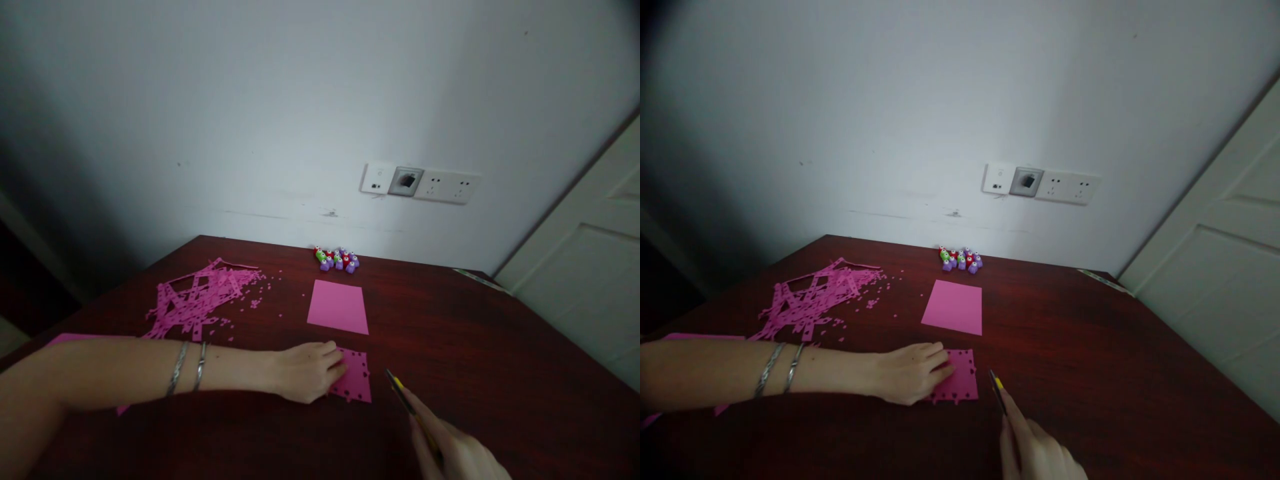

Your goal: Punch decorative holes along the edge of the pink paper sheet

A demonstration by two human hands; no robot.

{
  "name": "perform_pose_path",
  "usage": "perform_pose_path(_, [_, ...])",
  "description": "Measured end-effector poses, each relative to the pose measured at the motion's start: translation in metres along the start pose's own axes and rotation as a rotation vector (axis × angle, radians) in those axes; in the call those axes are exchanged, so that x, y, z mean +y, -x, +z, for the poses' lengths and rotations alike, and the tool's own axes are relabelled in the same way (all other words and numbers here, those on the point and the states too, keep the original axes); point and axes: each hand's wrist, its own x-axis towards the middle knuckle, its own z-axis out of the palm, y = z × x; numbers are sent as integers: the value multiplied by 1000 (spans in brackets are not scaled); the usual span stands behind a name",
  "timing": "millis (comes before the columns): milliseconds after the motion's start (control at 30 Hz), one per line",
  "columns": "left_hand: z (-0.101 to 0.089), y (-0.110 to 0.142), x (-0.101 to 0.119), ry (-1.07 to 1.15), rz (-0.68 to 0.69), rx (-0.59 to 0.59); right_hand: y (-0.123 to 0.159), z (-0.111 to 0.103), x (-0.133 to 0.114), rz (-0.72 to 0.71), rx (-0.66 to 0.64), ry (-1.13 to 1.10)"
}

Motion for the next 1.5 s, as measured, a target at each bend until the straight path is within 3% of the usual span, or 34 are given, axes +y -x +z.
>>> perform_pose_path(167, [4, -3, 5, -31, -58, 42, -6, 3, -7, -66, -1, 16])
perform_pose_path(500, [11, -7, -5, 171, 23, 54, -23, 8, -12, -176, 49, 49])
perform_pose_path(700, [18, -4, -6, 211, 1, 125, -28, 15, -14, -168, -7, 96])
perform_pose_path(967, [23, -4, -7, 232, 9, 136, -30, 17, -17, -155, -47, 97])
perform_pose_path(1500, [27, -5, -7, 229, 28, 190, -26, 33, -15, -190, 42, 262])
